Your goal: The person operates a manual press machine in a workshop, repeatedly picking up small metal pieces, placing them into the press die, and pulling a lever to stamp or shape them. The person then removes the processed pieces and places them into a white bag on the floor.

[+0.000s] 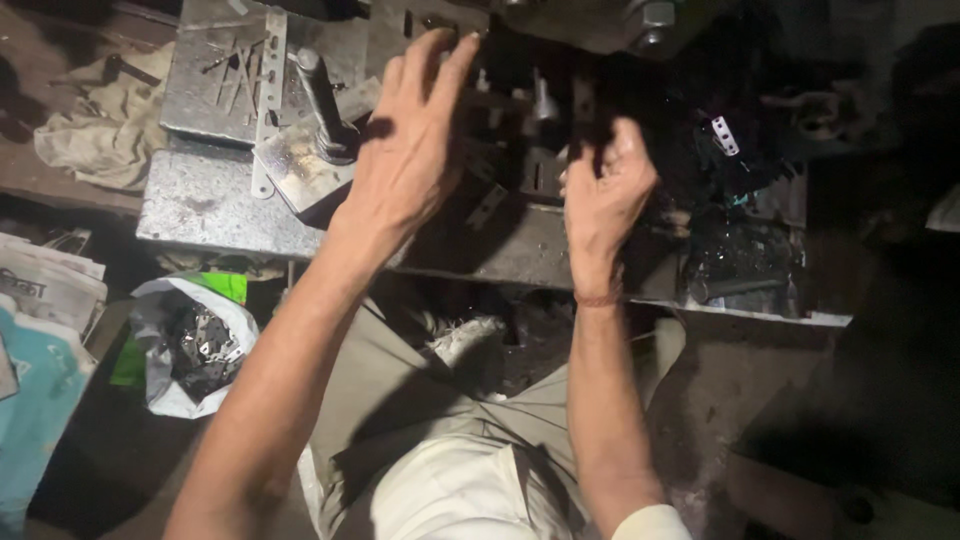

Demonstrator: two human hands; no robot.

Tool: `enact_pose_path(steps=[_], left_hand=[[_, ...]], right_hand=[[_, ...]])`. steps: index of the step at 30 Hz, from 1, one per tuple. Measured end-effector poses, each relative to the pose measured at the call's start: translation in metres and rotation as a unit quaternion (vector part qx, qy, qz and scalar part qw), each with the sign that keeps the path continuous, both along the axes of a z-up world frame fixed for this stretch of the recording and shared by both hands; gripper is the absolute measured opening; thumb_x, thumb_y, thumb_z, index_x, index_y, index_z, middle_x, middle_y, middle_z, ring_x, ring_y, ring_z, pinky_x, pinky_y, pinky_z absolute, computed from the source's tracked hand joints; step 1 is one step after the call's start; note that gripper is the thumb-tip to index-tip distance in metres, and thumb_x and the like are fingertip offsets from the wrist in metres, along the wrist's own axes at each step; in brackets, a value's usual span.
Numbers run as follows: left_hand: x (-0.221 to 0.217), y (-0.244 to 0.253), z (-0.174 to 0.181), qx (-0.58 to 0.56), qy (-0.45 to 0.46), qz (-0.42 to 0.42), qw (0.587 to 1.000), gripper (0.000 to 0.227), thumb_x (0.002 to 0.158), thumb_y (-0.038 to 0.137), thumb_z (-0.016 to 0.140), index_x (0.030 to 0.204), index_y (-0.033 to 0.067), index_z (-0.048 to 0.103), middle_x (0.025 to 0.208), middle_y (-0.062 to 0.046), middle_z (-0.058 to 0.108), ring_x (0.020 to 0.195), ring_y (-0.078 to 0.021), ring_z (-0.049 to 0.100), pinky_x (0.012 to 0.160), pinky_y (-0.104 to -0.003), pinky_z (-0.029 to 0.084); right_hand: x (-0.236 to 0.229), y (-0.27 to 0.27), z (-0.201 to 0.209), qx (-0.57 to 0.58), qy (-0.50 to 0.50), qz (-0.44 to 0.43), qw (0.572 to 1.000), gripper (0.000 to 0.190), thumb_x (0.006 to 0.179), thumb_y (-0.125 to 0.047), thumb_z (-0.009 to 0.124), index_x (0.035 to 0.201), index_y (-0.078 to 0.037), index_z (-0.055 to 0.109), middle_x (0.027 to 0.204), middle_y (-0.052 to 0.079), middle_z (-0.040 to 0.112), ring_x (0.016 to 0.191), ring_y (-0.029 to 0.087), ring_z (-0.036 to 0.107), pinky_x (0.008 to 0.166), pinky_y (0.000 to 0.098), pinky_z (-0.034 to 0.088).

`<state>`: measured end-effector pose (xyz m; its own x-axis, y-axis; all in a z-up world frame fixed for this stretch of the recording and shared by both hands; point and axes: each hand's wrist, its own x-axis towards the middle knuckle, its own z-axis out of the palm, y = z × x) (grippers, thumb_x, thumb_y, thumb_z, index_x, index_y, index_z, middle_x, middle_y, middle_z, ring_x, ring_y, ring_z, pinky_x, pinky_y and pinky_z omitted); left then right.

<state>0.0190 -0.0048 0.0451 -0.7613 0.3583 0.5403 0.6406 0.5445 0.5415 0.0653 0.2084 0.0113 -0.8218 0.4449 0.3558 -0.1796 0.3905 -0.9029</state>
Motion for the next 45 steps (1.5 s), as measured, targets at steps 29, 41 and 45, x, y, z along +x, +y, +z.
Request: enact_pose_path(steps=[29,41,45], left_hand=[[-0.028,0.002,-0.038,-0.076,0.07,0.067,0.992,0.076,0.085,-0.004,0.075,0.157,0.0063,0.051,0.17,-0.021,0.024,0.131,-0.0409,0.057,0.105,-0.047,0.054],[-0.018,-0.006,-0.015,0.08,0.035,0.003,0.996,0.043,0.09,0.003,0.075,0.129,0.0045,0.058,0.156,-0.021,0.04,0.135,-0.0445,0.055,0.112,-0.047,0.051],[-0.015,-0.005,-0.013,0.074,0.019,0.019,0.997,0.046,0.092,0.004,0.075,0.13,0.0039,0.05,0.15,-0.025,0.04,0.128,-0.047,0.056,0.108,-0.049,0.051]], right_hand=[[-0.022,-0.001,0.015,0.071,0.056,-0.056,0.994,0.019,0.097,-0.015,0.072,0.096,0.004,0.071,0.084,0.015,0.077,0.075,0.014,0.065,0.066,0.0351,0.051],[-0.011,0.002,-0.004,0.092,0.02,-0.008,0.996,0.007,0.094,0.008,0.068,0.099,0.005,0.071,0.085,0.009,0.074,0.076,0.011,0.066,0.067,0.0262,0.053],[-0.021,0.016,-0.01,0.103,0.072,0.002,0.992,0.012,0.086,0.012,0.069,0.096,0.006,0.065,0.091,0.009,0.07,0.085,0.011,0.064,0.073,0.0268,0.053]])
